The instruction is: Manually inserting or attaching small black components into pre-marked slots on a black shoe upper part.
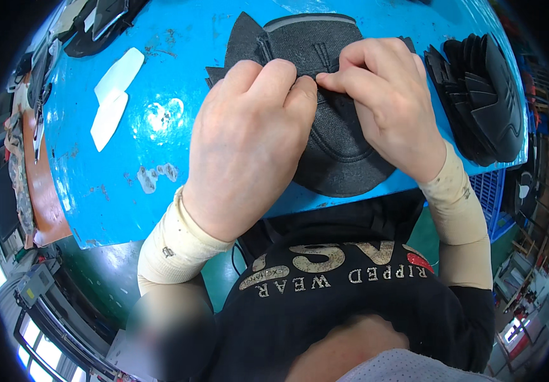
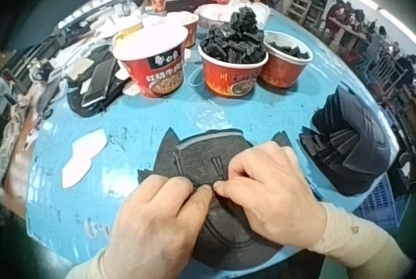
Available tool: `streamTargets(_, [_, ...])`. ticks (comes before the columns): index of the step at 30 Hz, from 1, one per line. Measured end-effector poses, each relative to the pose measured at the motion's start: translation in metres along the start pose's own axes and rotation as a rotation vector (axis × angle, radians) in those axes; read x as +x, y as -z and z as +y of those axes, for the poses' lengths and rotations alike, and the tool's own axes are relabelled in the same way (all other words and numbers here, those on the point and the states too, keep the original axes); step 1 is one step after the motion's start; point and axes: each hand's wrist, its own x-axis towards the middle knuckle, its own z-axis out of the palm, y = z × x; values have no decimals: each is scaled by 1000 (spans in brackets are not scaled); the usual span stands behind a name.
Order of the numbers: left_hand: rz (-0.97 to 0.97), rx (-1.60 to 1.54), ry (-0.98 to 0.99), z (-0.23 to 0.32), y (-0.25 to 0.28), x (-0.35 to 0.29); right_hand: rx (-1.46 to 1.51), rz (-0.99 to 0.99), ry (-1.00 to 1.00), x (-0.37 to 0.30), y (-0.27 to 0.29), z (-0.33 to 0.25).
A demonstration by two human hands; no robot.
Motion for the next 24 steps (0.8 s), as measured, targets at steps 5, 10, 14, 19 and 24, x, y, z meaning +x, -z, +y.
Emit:
streamTargets(5, [52, -72, -23, -5, -2, -1, 235, 167, -103, -16, -11, 18])
streamTargets(10, [112, -88, -46, -11, -2, -3, 315, 228, -219, -17, -8, 13])
streamTargets(14, [108, -120, -48, -10, -2, -3, 239, 181, -104, -12, -8, 10])
streamTargets(19, [94, -96, -76, -4, 0, -2, 66, 126, 12, -12, -5, 6])
streamTargets(24, [194, -183, -92, -17, -8, -10, 796, 366, -122, -19, 4, 6])
